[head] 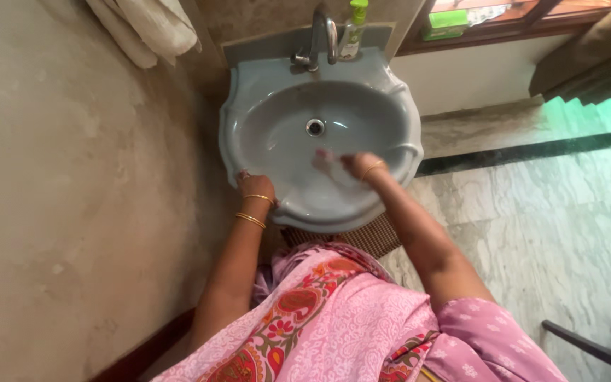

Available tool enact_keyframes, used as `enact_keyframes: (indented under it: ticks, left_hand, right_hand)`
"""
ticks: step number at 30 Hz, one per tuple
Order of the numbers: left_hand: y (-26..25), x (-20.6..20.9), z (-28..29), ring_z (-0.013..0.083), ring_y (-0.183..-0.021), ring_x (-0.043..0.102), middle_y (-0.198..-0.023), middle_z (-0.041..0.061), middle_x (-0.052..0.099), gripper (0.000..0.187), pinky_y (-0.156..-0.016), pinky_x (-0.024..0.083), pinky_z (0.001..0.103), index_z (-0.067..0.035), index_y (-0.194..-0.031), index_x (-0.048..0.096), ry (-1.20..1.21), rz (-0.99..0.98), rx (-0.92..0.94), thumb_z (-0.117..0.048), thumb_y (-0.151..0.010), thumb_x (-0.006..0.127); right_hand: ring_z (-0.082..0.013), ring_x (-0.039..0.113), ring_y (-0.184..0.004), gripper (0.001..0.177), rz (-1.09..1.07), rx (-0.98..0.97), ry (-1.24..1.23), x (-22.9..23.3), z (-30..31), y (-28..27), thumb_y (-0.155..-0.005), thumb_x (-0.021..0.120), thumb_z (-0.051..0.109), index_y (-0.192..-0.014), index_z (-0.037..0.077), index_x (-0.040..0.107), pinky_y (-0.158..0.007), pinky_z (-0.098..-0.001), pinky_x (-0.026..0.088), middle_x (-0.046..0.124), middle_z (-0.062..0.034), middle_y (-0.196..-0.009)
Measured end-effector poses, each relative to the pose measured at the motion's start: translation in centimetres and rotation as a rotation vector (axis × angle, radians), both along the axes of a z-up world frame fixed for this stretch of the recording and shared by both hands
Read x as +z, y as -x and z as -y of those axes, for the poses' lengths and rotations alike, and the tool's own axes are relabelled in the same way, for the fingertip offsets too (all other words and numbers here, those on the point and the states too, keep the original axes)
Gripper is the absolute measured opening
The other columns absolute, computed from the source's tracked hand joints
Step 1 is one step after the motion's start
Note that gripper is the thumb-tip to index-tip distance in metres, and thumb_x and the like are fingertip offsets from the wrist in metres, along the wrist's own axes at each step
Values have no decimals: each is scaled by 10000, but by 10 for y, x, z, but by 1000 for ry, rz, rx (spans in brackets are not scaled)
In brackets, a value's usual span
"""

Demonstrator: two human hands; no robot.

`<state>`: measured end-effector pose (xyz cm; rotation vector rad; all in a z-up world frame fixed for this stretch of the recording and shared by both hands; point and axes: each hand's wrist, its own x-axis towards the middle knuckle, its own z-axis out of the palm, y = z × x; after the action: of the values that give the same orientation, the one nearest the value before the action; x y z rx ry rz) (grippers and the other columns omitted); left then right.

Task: The person cleans a bathroom sink and faucet with a toothbrush and a cloth, scrubbing the surfaces and the drain area.

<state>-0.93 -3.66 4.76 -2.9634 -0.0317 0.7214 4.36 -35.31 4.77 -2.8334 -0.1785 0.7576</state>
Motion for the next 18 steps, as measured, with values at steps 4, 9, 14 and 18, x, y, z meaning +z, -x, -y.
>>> enact_keyframes:
  ticks: [4,9,14,18]
  left_hand:
    - [5,1,-4,381,-1458,403,-1327,228,656,693,-1193,304,454,-89,-1098,784,18,-10,36,-547,-600,935]
    - [1,1,0,386,-1492,347,-1426,285,561,704,-1162,375,433,-75,-1085,793,41,-47,109,-480,-542,984]
    - [-5,-5,4,408,-1490,312,-1504,305,457,683,-1119,404,480,-91,-1105,781,12,-30,134,-437,-554,987]
    - [-2,-10,6,397,-1508,327,-1505,290,483,652,-1114,436,478,-89,-1119,778,-8,-79,168,-414,-588,972]
  right_hand:
    - [-406,673,-1025,321,373,-298,-192,45,60,-39,-1032,557,399,-1324,325,664,-880,-513,539,725,-152,-1130]
    - [-430,668,-970,368,444,-481,-215,38,100,-75,-974,601,348,-1340,375,632,-839,-537,533,708,-186,-1075]
    - [-418,673,-994,325,341,-95,-387,20,94,-69,-951,637,372,-1274,334,650,-864,-525,533,734,-152,-1096]
    - [-452,652,-988,365,383,-264,-322,38,93,-86,-958,586,405,-1312,340,647,-847,-555,519,710,-196,-1085]
